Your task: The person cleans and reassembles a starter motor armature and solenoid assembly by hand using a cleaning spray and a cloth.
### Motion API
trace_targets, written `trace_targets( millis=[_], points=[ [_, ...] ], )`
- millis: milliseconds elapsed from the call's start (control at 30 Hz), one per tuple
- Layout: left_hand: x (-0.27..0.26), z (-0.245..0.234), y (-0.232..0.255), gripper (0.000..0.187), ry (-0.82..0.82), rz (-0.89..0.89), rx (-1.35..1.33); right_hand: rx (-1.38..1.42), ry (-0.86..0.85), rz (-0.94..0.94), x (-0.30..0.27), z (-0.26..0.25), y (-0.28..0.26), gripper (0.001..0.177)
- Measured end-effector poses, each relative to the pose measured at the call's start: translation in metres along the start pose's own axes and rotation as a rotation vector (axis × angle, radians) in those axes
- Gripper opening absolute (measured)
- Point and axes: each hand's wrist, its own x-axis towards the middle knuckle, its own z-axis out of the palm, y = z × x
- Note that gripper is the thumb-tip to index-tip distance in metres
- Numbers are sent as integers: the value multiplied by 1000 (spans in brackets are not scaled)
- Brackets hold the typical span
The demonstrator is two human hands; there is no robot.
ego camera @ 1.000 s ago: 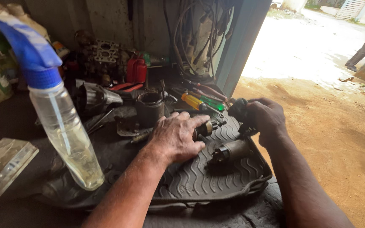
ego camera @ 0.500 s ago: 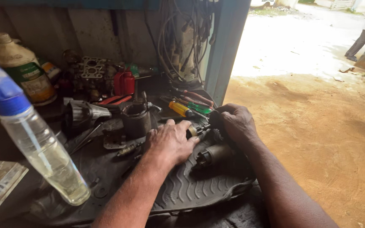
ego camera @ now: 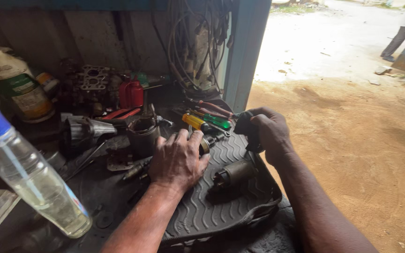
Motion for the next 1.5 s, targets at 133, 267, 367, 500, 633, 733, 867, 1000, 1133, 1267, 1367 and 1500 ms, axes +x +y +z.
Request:
trace_targets(
  millis=[133,267,367,500,633,733,867,1000,1133,1267,1367,1500],
  points=[
    [4,3,-5,51,-14,5,30,42,-106,-80,-4,5,-5,24],
    [2,4,-2,47,-29,-30,-25,-10,-308,-166,-13,15,-6,19],
    [4,9,-3,42,12,-16,9,-208,-415,-337,-15,28,-9,17],
    [0,20,-8,24,87,46,48,-694,-514,-619,-14,47,-7,19],
    [1,26,-6,14,203,75,10,-888,-484,-645,-11,47,-12,17],
    [-3,24,-8,18,174,75,44,-944,-448,-589,-14,50,-10,19],
    [-1,22,-6,20,169,77,13,-904,-472,-627,-18,47,-15,18],
    [0,21,-7,21,103,42,24,-1041,-433,-630,-27,52,-25,17],
    [-1,24,-8,22,125,43,8,-999,-365,-585,-41,57,-35,22],
    [-2,23,-6,25,148,68,31,-1205,-347,-513,-44,65,-45,19],
    [-4,15,-4,28,107,54,19,-1368,-272,-409,-40,64,-40,14],
    [-4,7,-2,37,80,38,-65,-768,-63,-253,-34,37,-30,15]
  ],
)
